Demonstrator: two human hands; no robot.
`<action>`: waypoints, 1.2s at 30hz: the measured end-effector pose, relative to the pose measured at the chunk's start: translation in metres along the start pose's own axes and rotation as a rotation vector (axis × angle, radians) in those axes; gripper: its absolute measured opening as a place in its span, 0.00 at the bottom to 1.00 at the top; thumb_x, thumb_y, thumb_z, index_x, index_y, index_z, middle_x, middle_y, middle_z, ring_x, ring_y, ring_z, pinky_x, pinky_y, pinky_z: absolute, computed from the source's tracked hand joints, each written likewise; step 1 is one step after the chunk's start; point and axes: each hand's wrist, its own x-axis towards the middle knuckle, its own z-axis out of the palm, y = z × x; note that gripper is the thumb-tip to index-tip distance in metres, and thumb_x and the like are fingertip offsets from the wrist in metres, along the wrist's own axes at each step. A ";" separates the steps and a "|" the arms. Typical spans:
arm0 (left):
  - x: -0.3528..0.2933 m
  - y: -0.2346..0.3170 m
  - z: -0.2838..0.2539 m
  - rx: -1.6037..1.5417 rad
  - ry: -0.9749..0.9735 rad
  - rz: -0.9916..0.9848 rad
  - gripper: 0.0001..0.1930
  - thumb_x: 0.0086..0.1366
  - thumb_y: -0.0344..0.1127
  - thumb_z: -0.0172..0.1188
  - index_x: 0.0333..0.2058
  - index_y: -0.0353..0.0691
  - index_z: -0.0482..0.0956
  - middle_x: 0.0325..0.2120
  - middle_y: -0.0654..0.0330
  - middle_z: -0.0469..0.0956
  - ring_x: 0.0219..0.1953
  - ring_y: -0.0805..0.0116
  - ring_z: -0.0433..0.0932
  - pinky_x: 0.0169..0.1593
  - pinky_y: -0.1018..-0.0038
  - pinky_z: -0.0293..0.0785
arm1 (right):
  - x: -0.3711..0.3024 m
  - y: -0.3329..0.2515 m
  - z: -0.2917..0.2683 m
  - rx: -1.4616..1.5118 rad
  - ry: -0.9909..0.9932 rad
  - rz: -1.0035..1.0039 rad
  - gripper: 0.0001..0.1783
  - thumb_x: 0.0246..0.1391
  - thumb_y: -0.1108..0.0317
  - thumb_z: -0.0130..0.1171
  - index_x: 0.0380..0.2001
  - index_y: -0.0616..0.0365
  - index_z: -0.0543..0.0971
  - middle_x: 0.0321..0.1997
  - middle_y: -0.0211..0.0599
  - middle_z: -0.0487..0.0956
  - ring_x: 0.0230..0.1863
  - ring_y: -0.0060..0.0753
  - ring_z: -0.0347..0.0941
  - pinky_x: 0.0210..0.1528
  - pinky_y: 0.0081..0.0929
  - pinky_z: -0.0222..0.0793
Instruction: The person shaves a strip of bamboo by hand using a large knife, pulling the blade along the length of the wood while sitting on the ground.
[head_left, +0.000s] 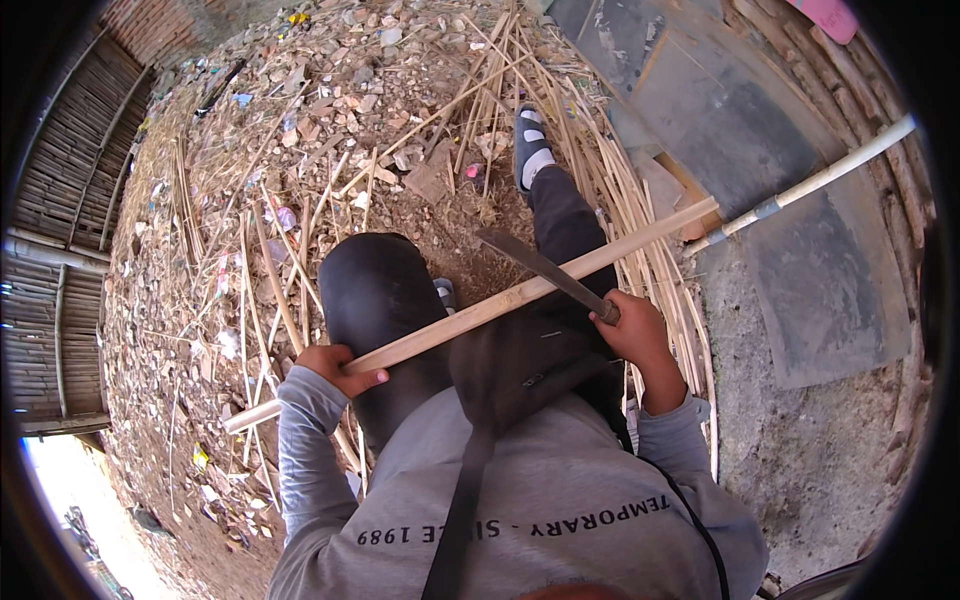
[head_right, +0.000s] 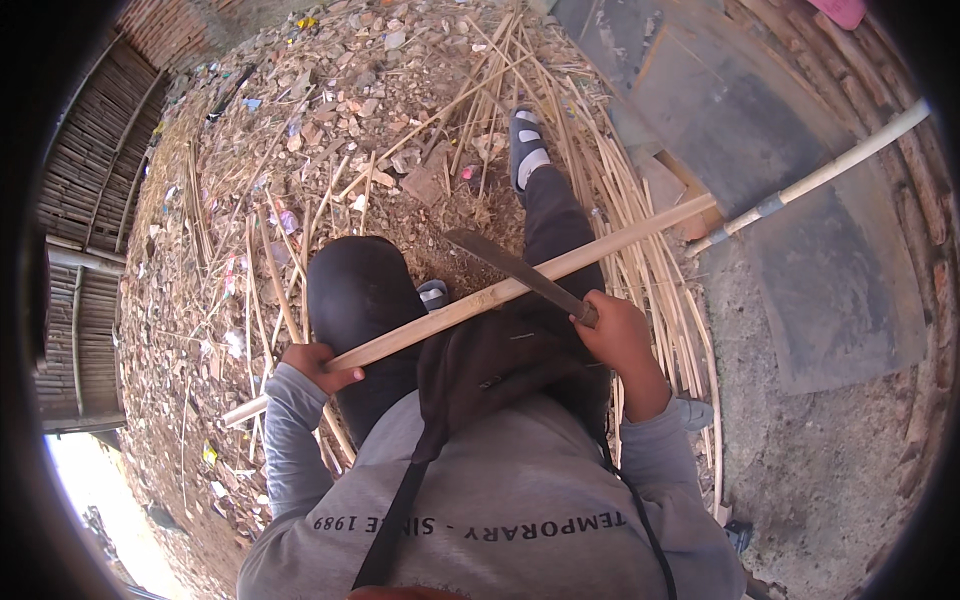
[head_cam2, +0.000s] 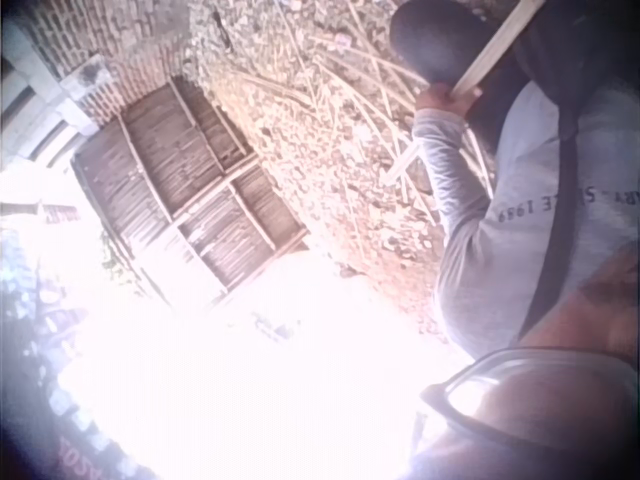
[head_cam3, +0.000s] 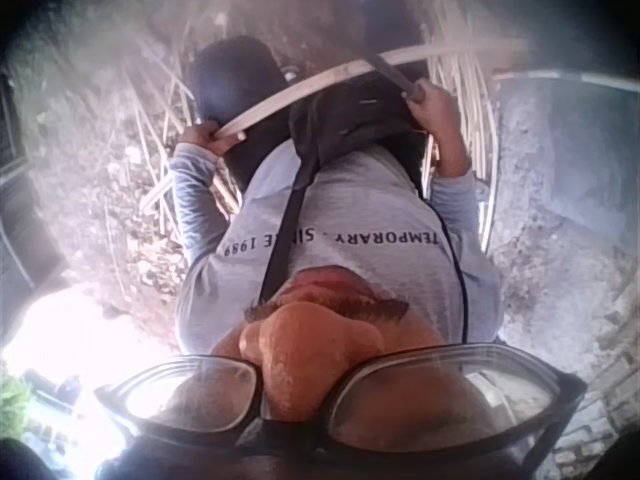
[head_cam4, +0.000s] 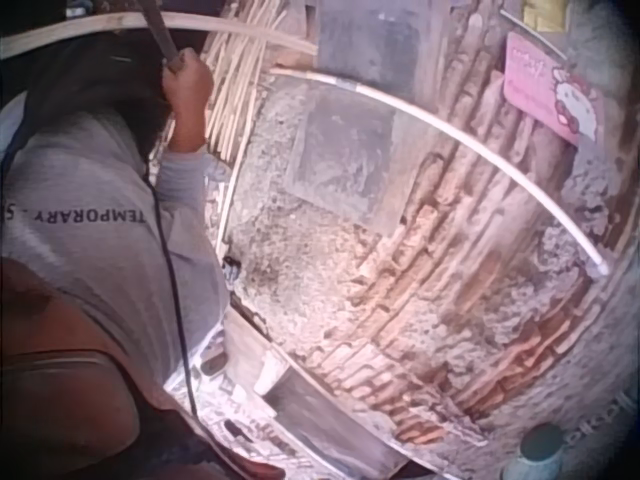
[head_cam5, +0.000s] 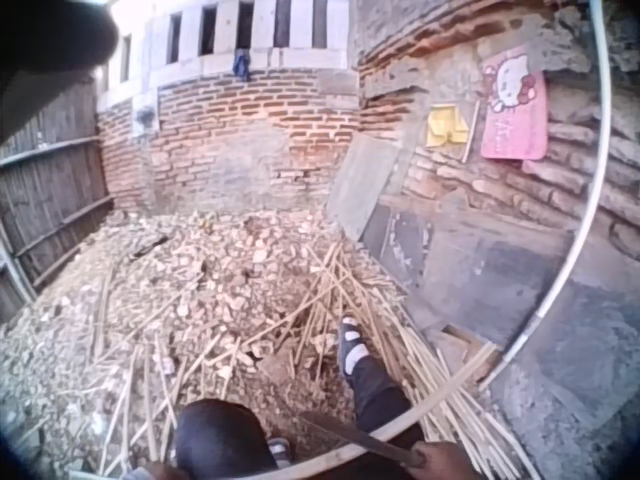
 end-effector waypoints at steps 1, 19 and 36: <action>0.001 -0.002 0.001 0.000 -0.004 -0.003 0.40 0.41 0.74 0.73 0.26 0.33 0.83 0.18 0.50 0.77 0.24 0.53 0.80 0.32 0.62 0.74 | -0.004 0.004 -0.002 0.001 -0.004 0.001 0.14 0.50 0.58 0.69 0.28 0.54 0.77 0.25 0.45 0.79 0.31 0.55 0.78 0.32 0.48 0.70; 0.003 -0.008 0.009 -0.021 0.076 0.015 0.40 0.40 0.73 0.73 0.27 0.33 0.84 0.18 0.50 0.79 0.25 0.53 0.81 0.33 0.62 0.76 | 0.025 0.002 -0.022 -0.040 -0.054 -0.027 0.16 0.48 0.55 0.70 0.28 0.54 0.78 0.25 0.48 0.79 0.33 0.58 0.77 0.34 0.50 0.70; 0.010 -0.017 0.007 -0.022 0.002 0.035 0.41 0.38 0.73 0.74 0.28 0.32 0.84 0.18 0.51 0.79 0.24 0.55 0.81 0.33 0.64 0.75 | 0.026 -0.020 -0.017 0.051 -0.068 0.067 0.16 0.49 0.55 0.69 0.31 0.55 0.80 0.26 0.46 0.80 0.33 0.58 0.77 0.36 0.48 0.71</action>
